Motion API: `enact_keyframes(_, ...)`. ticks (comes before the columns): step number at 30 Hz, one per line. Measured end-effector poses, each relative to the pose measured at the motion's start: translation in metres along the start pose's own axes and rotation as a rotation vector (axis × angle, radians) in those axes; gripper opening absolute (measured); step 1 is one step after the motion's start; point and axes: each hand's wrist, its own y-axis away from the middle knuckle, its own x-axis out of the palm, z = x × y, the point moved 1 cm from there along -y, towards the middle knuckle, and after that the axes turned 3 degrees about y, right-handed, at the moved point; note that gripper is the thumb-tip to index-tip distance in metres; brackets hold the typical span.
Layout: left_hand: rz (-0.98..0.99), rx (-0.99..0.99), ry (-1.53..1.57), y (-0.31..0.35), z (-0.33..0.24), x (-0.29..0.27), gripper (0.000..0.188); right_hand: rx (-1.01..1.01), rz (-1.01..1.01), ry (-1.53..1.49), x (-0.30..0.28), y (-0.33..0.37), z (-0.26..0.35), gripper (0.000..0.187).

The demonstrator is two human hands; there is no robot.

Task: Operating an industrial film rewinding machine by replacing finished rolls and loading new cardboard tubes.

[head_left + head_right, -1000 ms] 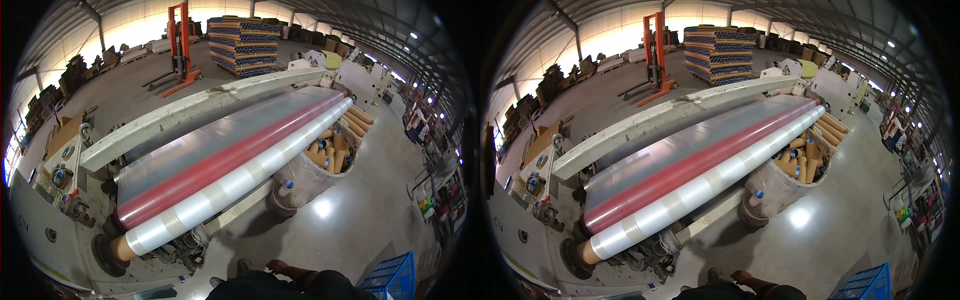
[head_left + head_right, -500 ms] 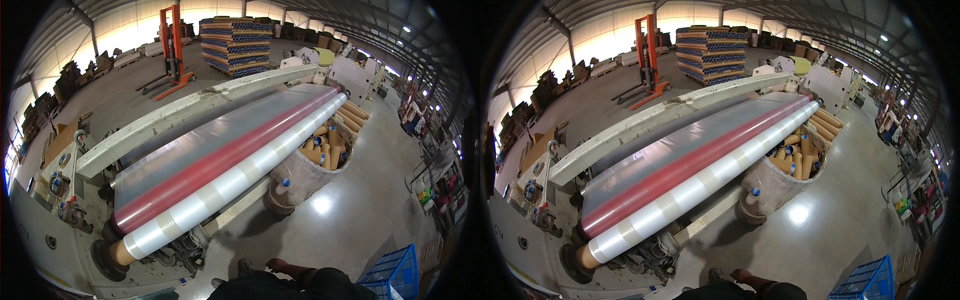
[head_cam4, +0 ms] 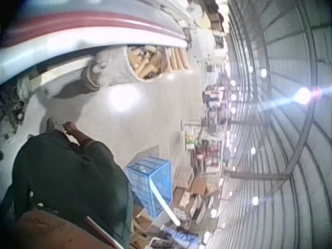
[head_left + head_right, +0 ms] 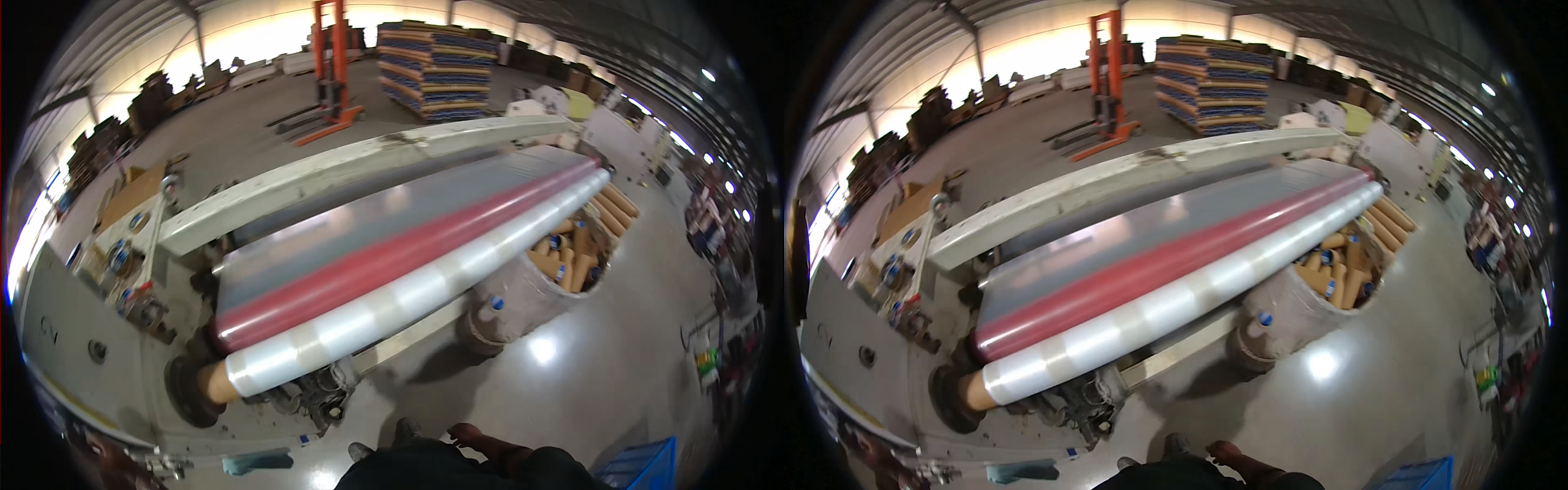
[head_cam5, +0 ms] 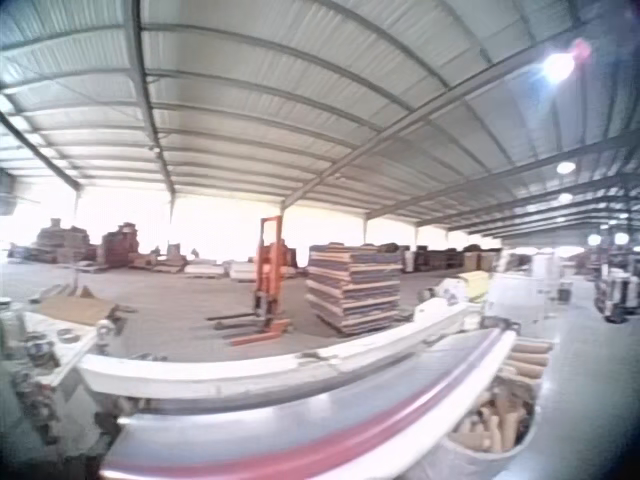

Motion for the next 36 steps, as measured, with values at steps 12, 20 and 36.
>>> enact_keyframes(12, -0.116, -0.726, 1.403, -0.089, -0.017, -0.128, 0.051, 0.190, -0.019, -0.247, -0.004, 0.002, -0.003, 0.043)
enact_keyframes(20, -0.112, -0.882, 1.559, -0.095, -0.026, -0.139, 0.054, 0.205, -0.029, -0.291, -0.005, 0.013, 0.008, 0.046)
enact_keyframes(36, -0.171, -0.852, 1.474, -0.100, -0.016, -0.141, 0.058, 0.046, 0.037, -0.203, -0.021, -0.042, -0.046, 0.034)
